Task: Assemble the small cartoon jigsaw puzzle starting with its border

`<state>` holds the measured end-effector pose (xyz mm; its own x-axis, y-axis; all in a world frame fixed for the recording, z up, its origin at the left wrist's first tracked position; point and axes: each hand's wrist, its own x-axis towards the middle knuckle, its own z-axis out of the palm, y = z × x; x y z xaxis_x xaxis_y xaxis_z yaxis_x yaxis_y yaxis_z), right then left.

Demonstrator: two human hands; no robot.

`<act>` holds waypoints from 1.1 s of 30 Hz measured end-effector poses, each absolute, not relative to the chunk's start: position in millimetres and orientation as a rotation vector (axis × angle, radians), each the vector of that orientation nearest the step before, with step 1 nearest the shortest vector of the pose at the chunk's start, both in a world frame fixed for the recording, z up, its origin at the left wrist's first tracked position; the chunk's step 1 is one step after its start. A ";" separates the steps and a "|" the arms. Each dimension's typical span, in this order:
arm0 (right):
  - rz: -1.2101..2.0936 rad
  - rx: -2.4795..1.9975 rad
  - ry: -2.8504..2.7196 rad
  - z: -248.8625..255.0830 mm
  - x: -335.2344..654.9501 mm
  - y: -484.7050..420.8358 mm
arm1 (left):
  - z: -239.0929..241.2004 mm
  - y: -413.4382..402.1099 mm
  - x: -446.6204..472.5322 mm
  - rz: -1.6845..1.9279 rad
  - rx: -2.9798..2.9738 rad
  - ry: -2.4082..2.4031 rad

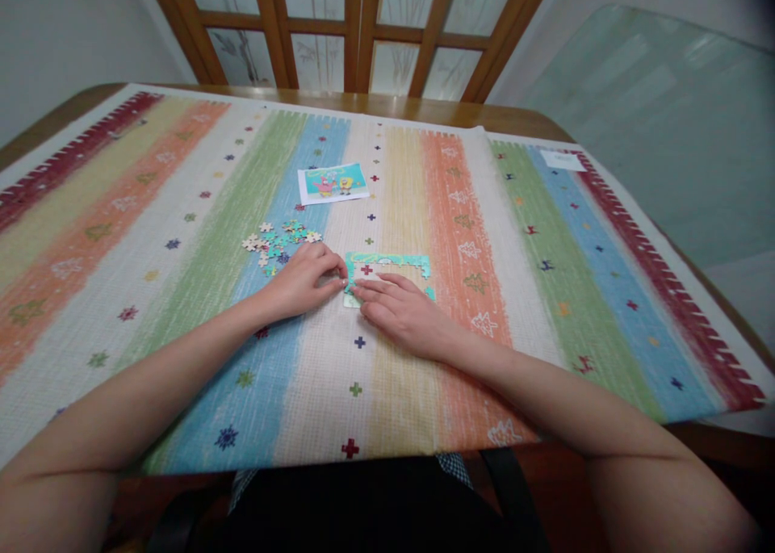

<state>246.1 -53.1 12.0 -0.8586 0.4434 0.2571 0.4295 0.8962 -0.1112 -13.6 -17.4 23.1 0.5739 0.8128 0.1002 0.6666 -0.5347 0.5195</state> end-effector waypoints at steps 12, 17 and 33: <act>0.241 -0.733 -2.811 8.9 246.4 -53.0 | 22.2 -21.0 -13.3 0.476 2.369 1.184; 0.183 -0.680 -2.831 10.0 247.5 -52.8 | 22.3 -22.2 -12.6 0.491 2.372 1.183; 0.021 -0.639 -2.859 15.8 248.2 -58.9 | 22.5 -23.6 -12.9 0.469 2.401 1.181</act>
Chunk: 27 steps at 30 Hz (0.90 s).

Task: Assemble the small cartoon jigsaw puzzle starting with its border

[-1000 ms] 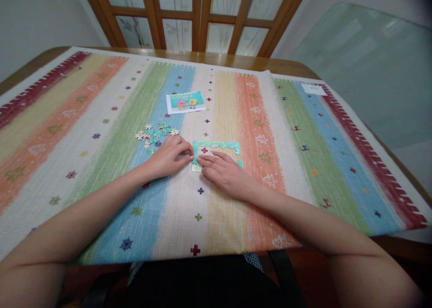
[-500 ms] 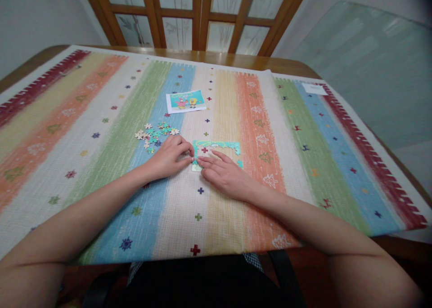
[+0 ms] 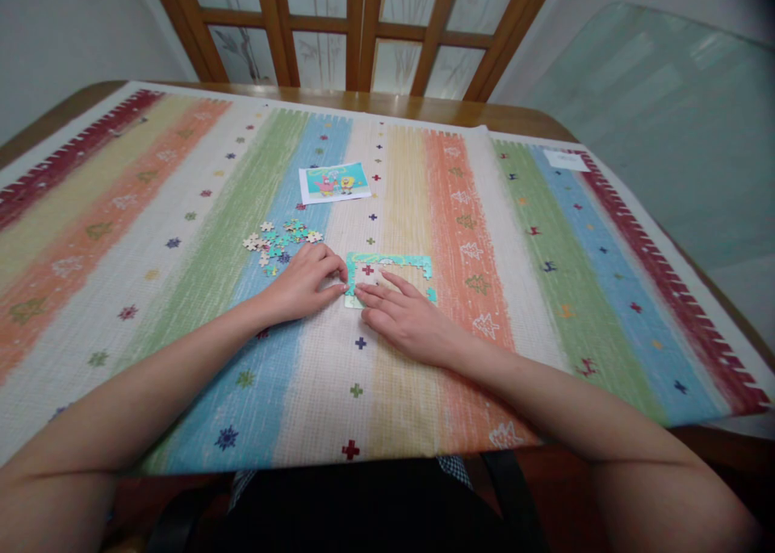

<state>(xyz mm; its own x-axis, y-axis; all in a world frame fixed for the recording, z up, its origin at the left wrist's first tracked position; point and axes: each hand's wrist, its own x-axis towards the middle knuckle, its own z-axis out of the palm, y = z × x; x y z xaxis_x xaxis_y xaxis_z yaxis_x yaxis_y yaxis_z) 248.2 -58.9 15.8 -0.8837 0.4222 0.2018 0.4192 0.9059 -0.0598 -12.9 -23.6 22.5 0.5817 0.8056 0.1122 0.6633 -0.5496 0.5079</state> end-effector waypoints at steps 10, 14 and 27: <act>-0.061 -0.659 -2.876 18.9 245.4 -58.0 | 23.4 -22.6 -13.1 0.464 2.386 1.187; -0.038 -0.664 -2.878 18.3 243.4 -57.8 | 21.4 -21.8 -13.1 0.470 2.398 1.188; 0.443 -1.085 -2.203 43.4 272.4 -25.9 | 23.5 -23.1 -11.1 0.566 2.407 1.198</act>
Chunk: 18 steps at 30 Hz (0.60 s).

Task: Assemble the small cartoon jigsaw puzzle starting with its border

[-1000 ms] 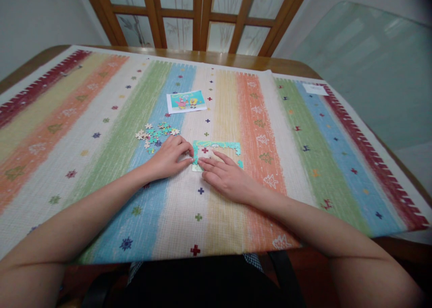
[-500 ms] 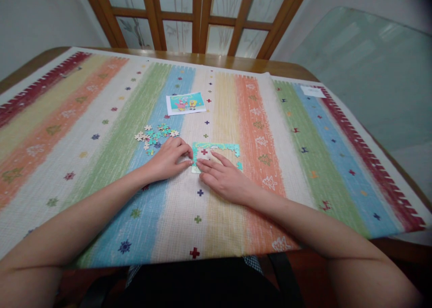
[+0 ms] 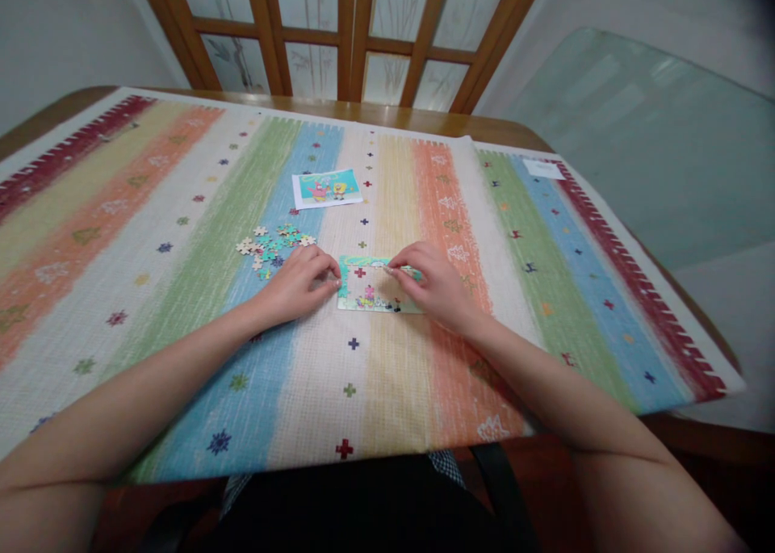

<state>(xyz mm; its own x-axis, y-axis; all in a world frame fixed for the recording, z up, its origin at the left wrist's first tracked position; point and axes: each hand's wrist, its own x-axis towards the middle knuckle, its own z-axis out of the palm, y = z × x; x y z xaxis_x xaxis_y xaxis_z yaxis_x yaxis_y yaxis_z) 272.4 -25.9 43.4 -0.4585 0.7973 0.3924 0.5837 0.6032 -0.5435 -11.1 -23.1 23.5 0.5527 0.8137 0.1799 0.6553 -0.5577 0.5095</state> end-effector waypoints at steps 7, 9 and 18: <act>0.778 -1.418 -1.797 41.3 325.4 -16.7 | 33.6 -32.1 -2.5 0.584 2.576 1.037; 0.965 -1.445 -1.676 32.3 332.7 -21.0 | 36.9 -35.7 3.3 0.512 2.634 0.962; 1.156 -1.379 -1.579 12.6 334.0 -23.3 | 29.1 -41.7 74.3 0.174 2.891 0.813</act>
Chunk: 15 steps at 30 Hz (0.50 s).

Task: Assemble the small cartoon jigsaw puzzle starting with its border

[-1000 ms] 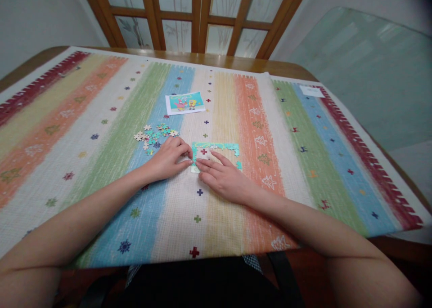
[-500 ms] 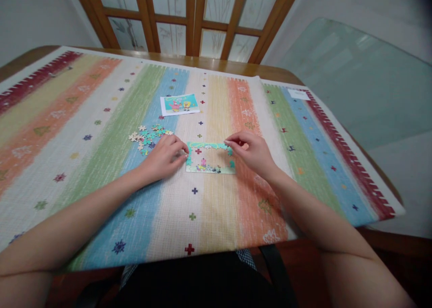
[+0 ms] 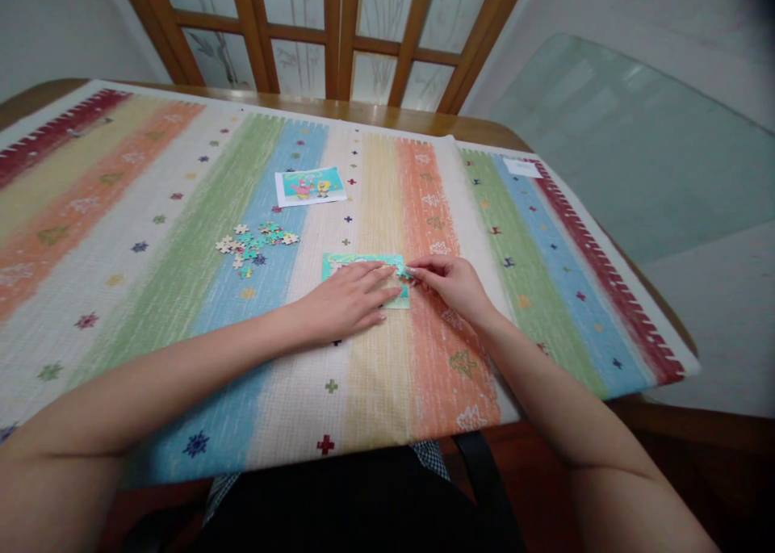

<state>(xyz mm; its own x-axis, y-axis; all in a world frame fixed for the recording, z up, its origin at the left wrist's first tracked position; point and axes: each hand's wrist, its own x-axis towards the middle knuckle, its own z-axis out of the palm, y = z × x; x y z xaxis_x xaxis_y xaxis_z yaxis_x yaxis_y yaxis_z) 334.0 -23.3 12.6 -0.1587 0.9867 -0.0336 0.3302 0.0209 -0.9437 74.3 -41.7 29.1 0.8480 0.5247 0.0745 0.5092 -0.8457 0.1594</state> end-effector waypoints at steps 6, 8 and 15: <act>1.055 -1.375 -1.683 12.6 338.3 -25.4 | 14.1 -30.2 94.1 0.107 2.929 0.775; 1.033 -1.393 -1.723 13.3 338.7 -26.4 | 11.4 -27.8 92.1 0.087 2.918 0.762; 0.879 -1.442 -1.825 11.6 335.2 -26.5 | 9.5 -27.3 89.5 0.071 2.867 0.766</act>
